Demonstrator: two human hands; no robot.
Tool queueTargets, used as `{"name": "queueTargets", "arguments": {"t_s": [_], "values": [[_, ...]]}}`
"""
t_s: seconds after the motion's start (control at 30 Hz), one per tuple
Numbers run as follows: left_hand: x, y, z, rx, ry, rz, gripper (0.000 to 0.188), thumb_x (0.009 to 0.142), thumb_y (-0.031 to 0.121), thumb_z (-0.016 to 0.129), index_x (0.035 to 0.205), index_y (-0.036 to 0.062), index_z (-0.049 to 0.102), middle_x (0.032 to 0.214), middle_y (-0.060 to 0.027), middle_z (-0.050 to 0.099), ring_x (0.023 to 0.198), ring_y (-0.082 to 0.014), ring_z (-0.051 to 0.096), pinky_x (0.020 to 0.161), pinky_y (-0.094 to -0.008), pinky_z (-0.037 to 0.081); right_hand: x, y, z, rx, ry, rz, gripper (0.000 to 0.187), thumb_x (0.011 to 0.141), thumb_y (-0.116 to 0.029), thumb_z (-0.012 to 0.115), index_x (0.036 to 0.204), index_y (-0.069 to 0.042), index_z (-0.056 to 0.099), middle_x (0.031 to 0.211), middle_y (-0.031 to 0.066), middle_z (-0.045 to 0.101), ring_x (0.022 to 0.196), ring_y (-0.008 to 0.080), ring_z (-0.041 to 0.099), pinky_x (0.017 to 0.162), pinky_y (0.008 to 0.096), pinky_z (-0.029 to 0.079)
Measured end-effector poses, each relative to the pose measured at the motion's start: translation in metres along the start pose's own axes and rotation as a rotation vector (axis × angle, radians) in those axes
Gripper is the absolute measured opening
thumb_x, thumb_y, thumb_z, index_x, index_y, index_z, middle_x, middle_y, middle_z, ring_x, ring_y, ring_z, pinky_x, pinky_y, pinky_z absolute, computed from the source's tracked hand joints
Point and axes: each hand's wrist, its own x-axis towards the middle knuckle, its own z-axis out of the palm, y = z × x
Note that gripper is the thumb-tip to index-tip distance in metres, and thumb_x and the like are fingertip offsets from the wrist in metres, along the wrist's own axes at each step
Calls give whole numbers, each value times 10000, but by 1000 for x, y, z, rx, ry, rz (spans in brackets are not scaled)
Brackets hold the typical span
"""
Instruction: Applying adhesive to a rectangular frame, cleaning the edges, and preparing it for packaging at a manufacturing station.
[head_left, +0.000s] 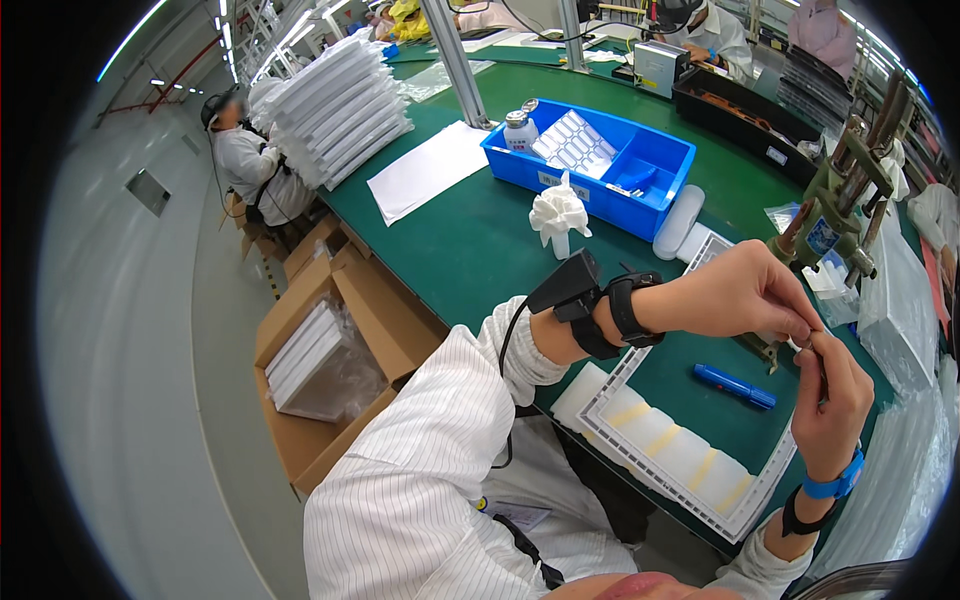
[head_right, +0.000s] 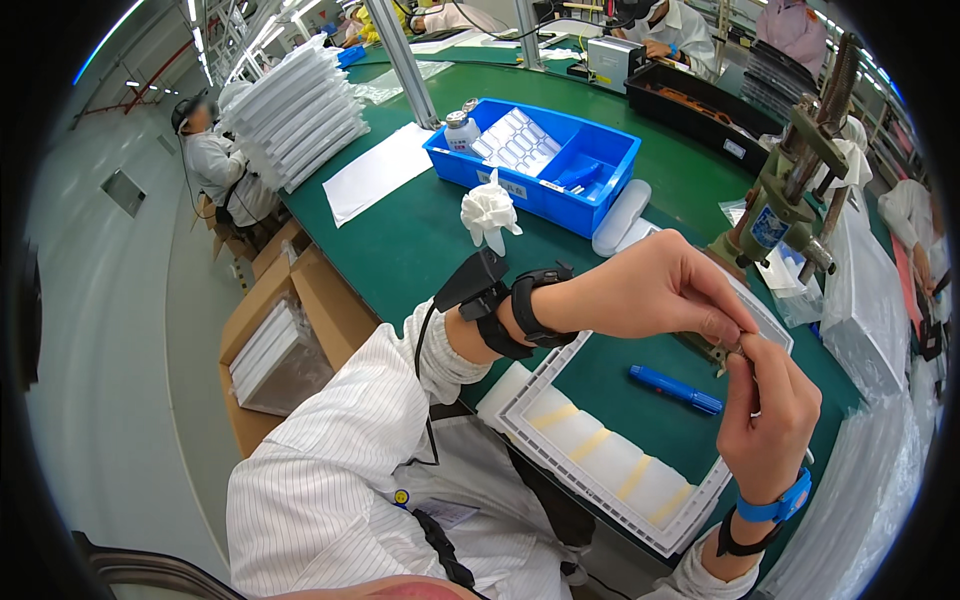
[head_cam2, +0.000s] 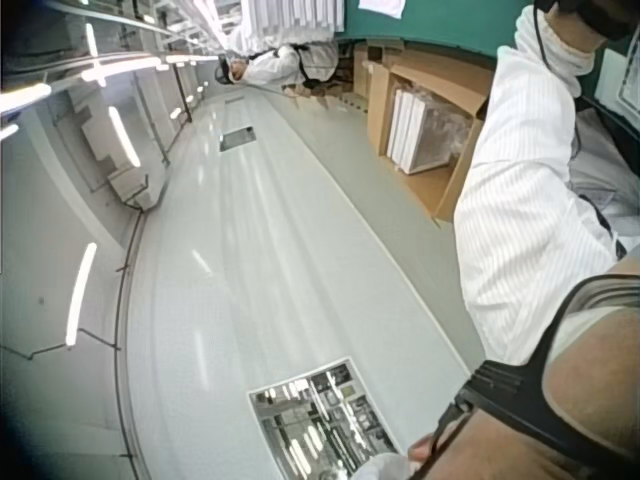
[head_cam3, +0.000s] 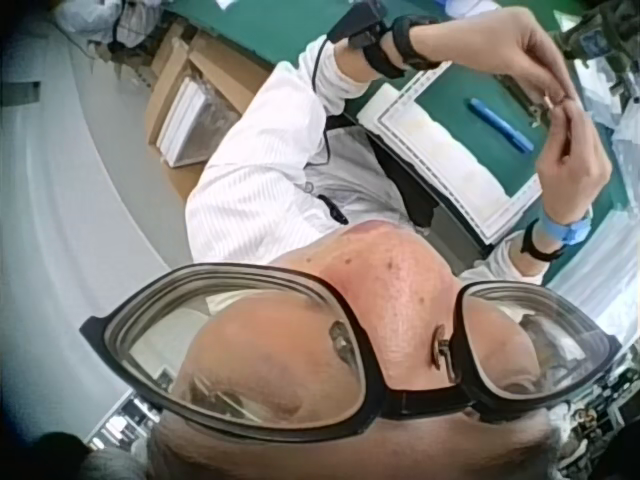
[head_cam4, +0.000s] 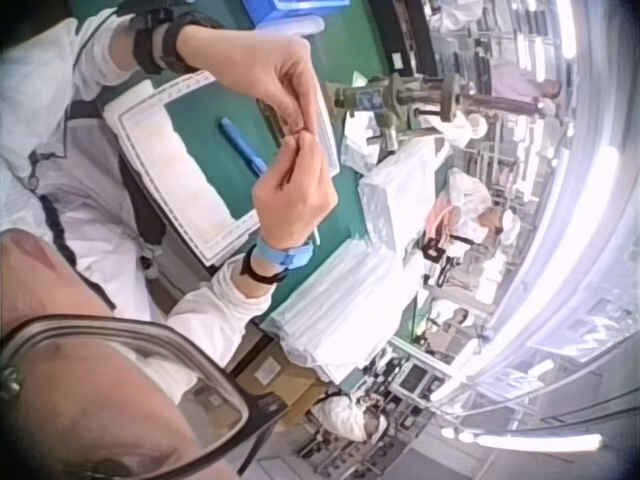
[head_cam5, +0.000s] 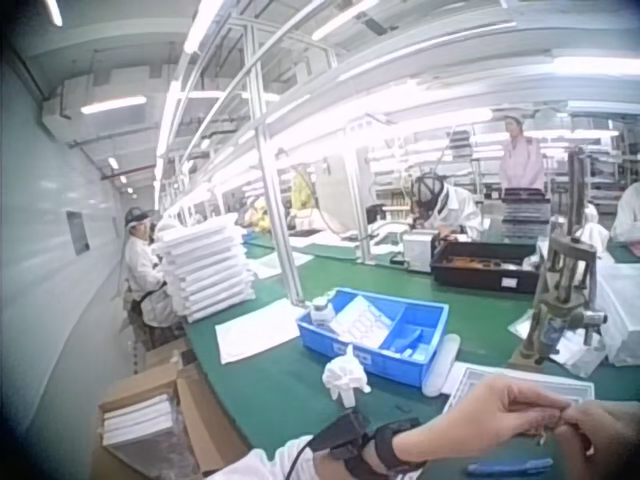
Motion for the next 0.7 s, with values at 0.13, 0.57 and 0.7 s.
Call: {"name": "queueTargets", "arguments": {"t_s": [0.13,0.57,0.7], "values": [[7,-15,0,-99,114,-1,130,893,11,629,991,-35,702,912,-88,715,844,-132,679,767,-250,556,-1,12,-11,-37,62,-57,68,868,30,587,926,31,622,709,130,600,521,212,541,506,291,417],[82,-56,78,427,-489,10,130,826,44,678,944,-8,690,849,-98,709,750,-170,685,708,-264,539,-9,40,-87,130,553,-83,111,886,-35,578,855,59,630,581,43,538,506,62,468,459,220,344],[91,-74,96,534,-677,154,83,801,68,693,880,42,692,835,-73,674,778,-235,658,703,-319,525,-15,46,-87,250,599,-172,118,893,-49,592,851,54,631,594,38,544,520,66,482,476,217,355]]}}
